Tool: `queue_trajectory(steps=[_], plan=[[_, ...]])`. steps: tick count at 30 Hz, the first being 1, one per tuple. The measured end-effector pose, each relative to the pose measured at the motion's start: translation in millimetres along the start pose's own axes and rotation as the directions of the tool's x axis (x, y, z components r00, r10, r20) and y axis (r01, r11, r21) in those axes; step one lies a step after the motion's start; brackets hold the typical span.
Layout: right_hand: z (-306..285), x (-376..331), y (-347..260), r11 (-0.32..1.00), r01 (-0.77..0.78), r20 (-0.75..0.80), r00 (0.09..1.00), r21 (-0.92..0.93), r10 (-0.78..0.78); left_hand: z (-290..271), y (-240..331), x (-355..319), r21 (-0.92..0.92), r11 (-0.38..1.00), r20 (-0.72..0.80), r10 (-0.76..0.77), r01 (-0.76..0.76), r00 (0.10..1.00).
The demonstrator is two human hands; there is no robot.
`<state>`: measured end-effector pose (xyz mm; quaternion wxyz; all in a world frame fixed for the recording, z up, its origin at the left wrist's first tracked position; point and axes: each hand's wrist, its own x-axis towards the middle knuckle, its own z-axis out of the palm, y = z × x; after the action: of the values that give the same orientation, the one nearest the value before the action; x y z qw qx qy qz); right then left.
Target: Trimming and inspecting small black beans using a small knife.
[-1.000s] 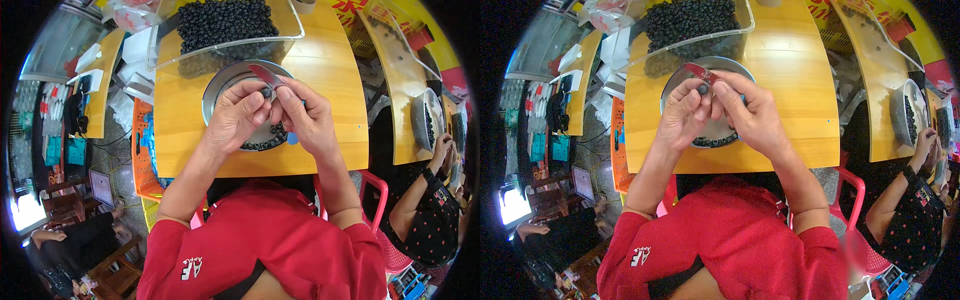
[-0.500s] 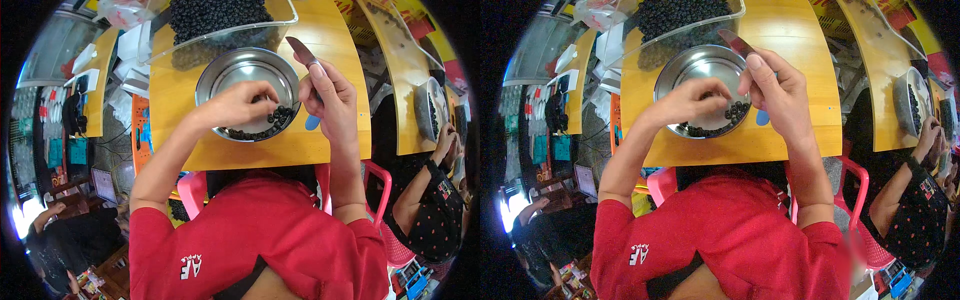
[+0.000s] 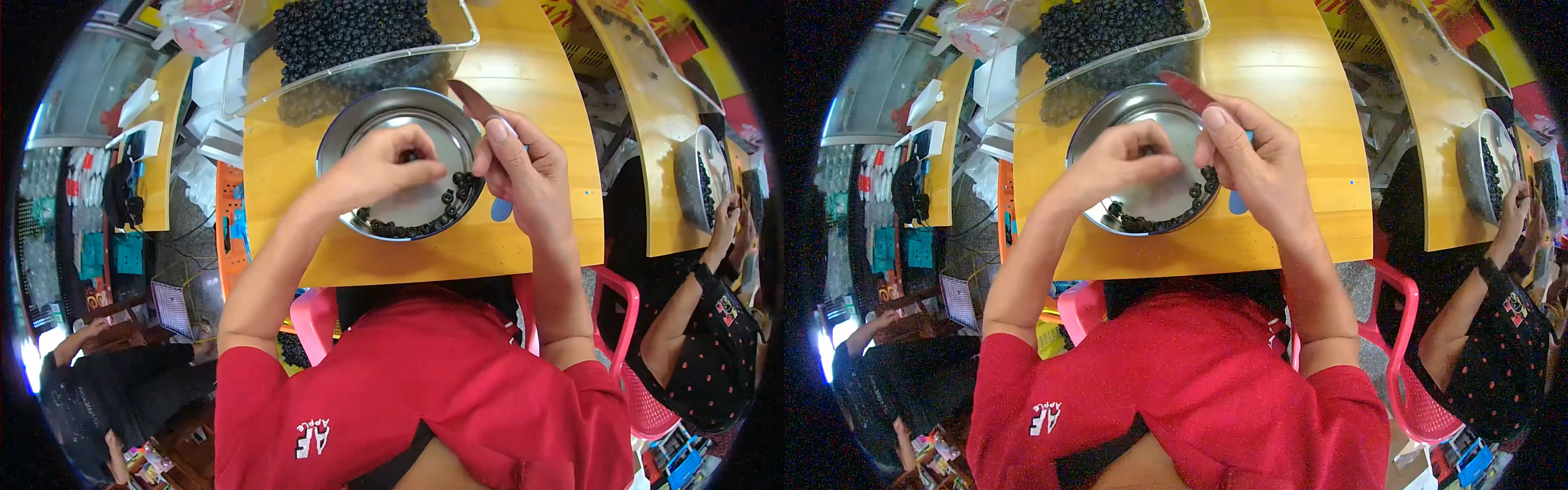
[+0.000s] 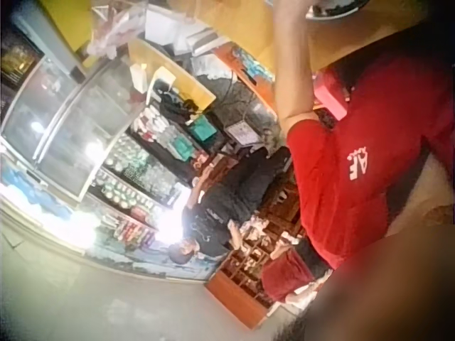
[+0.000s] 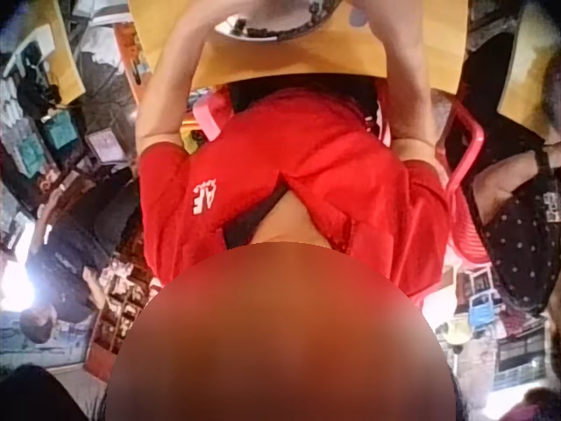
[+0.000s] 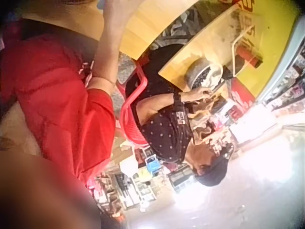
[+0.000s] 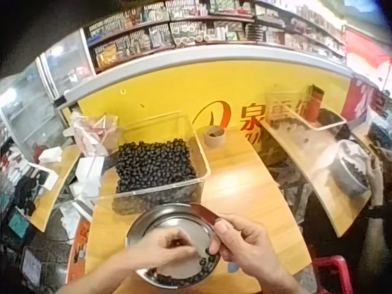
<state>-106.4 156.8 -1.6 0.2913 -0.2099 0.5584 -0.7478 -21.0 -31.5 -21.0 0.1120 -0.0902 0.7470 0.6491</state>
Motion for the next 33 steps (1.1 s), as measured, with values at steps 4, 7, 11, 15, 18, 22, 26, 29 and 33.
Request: queue_trajectory(steps=[4, 7, 11, 15, 18, 22, 26, 29, 33], plan=[[16, -3, 2, 0.998, 0.005, -0.017, 1.0, -0.068, -0.007, -2, 10, -10, -0.638, 0.767, -0.034, 0.061, -0.069, 0.998], [25, -3, 5, 0.994, 0.051, 0.028, 0.998, -0.098, -0.049, 11, 5, -11, -0.771, 0.623, -0.089, 0.096, -0.129, 0.991], [31, -1, 3, 0.999, 0.041, -0.004, 0.999, -0.006, -0.041, 27, 13, -14, -0.84, 0.511, -0.124, 0.147, -0.183, 0.981], [30, -1, -1, 0.997, -0.007, 0.041, 0.999, 0.073, 0.004, 22, 4, -16, -0.832, 0.528, -0.094, 0.167, -0.169, 0.981], [30, -2, -6, 0.994, -0.112, 0.043, 0.993, -0.007, 0.112, 22, -1, -19, -0.829, 0.526, -0.09, 0.213, -0.192, 0.973], [28, -2, -4, 0.989, -0.136, 0.09, 0.987, 0.059, 0.131, 24, -2, -21, -0.873, 0.456, -0.078, 0.224, -0.175, 0.971], [28, -3, -3, 0.994, -0.088, 0.066, 0.994, 0.065, 0.084, 26, 1, -21, -0.918, 0.363, -0.075, 0.228, -0.156, 0.971], [30, -6, -7, 1.0, -0.022, 0.093, 0.995, 0.0, 0.022, 31, 7, -23, -0.932, 0.314, -0.153, 0.115, -0.182, 0.982], [36, -5, -3, 0.988, 0.12, 0.118, 0.987, -0.095, -0.108, 31, 6, -21, -0.929, 0.329, -0.125, 0.145, -0.167, 0.981]])
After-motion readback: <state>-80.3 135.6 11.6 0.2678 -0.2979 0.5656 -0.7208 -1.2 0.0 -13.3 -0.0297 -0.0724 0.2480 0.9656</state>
